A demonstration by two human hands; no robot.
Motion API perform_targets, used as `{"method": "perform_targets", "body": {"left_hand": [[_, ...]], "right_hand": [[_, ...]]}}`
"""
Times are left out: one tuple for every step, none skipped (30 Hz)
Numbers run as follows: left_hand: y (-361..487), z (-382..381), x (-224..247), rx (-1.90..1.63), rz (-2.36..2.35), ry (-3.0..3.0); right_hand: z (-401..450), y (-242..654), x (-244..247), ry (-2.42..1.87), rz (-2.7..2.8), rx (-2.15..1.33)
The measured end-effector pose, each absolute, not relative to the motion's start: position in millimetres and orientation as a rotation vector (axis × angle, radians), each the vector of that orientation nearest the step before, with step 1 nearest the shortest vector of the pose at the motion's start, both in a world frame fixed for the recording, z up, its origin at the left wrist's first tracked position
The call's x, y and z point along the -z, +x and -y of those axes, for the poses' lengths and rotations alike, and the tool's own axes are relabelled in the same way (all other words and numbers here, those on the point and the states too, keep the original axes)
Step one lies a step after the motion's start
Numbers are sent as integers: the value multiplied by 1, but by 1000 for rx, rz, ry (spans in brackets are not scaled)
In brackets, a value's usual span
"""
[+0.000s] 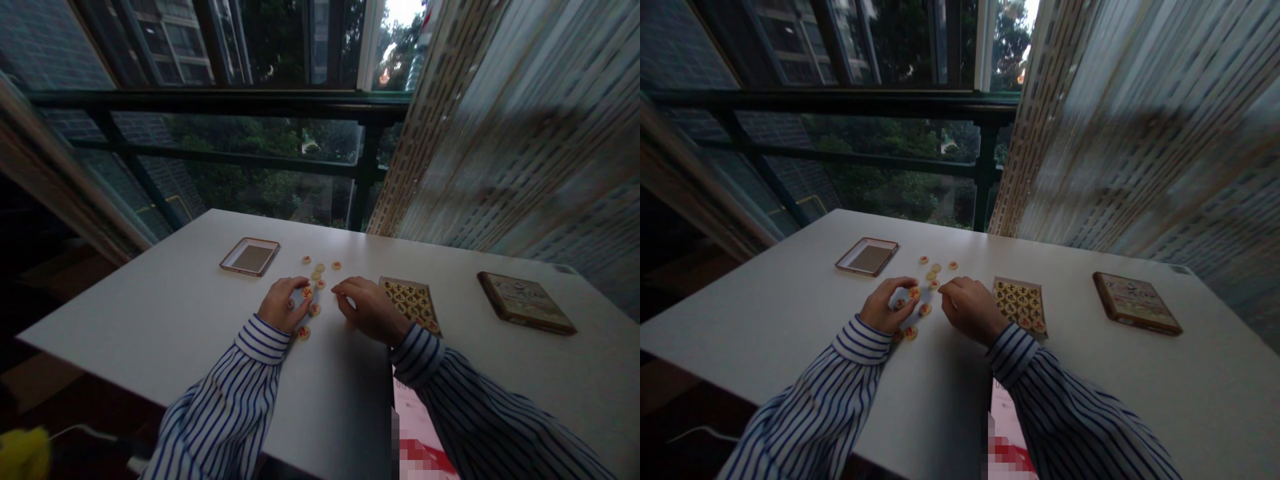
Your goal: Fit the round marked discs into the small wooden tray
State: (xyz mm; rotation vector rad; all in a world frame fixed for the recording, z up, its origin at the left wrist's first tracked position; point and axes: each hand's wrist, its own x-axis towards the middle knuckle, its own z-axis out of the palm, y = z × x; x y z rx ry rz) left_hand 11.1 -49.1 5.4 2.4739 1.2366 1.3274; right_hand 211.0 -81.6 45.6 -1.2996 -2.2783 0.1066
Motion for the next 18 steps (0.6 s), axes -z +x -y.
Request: {"method": "perform_targets", "body": {"left_hand": [[12,49,-6,-1330,-1238,2480],[12,49,-6,-1329,-1239,2490],[12,50,-6,-1326,-1238,2504],[13,50,-6,-1321,-1235,2522],[13,50,-6,-1318,-1231,2540],[14,50,-6,-1314,-1229,2555],[15,51,-7,-1311,-1227,2566],[16,51,-7,-1310,-1229,2570],[17,52,-8,-1307,-1232,2571],[18,53,-9,-1302,-1230,2572],[19,55,-10,-1296,-1226,2574],[21,56,-11,-1291,-1216,2575],[22,57,-13,-1288,-1204,2576],[24,58,-14,-1286,-1190,2576],[26,59,-15,-1287,-1175,2575],[28,59,-15,-1289,-1162,2574],[30,59,-16,-1289,-1150,2573],[32,59,-17,-1289,-1138,2573]], "right_hand": [[81,212,-47,-1295,2269,-108],[81,213,-48,-1288,2259,-110],[80,214,-49,-1281,2247,-111],[80,216,-50,-1273,2233,-112],[80,217,-51,-1263,2217,-113],[79,219,-53,-1252,2198,-113],[79,220,-55,-1241,2180,-114],[79,222,-56,-1232,2163,-116],[79,224,-58,-1228,2146,-118],[79,226,-60,-1229,2129,-120],[79,228,-62,-1234,2112,-123],[80,230,-64,-1240,2098,-128],[81,232,-65,-1245,2086,-132],[82,234,-66,-1250,2077,-137],[83,236,-67,-1254,2071,-141],[84,238,-67,-1258,2068,-145],[86,239,-67,-1262,2065,-147],[87,241,-67,-1268,2065,-149]]}}
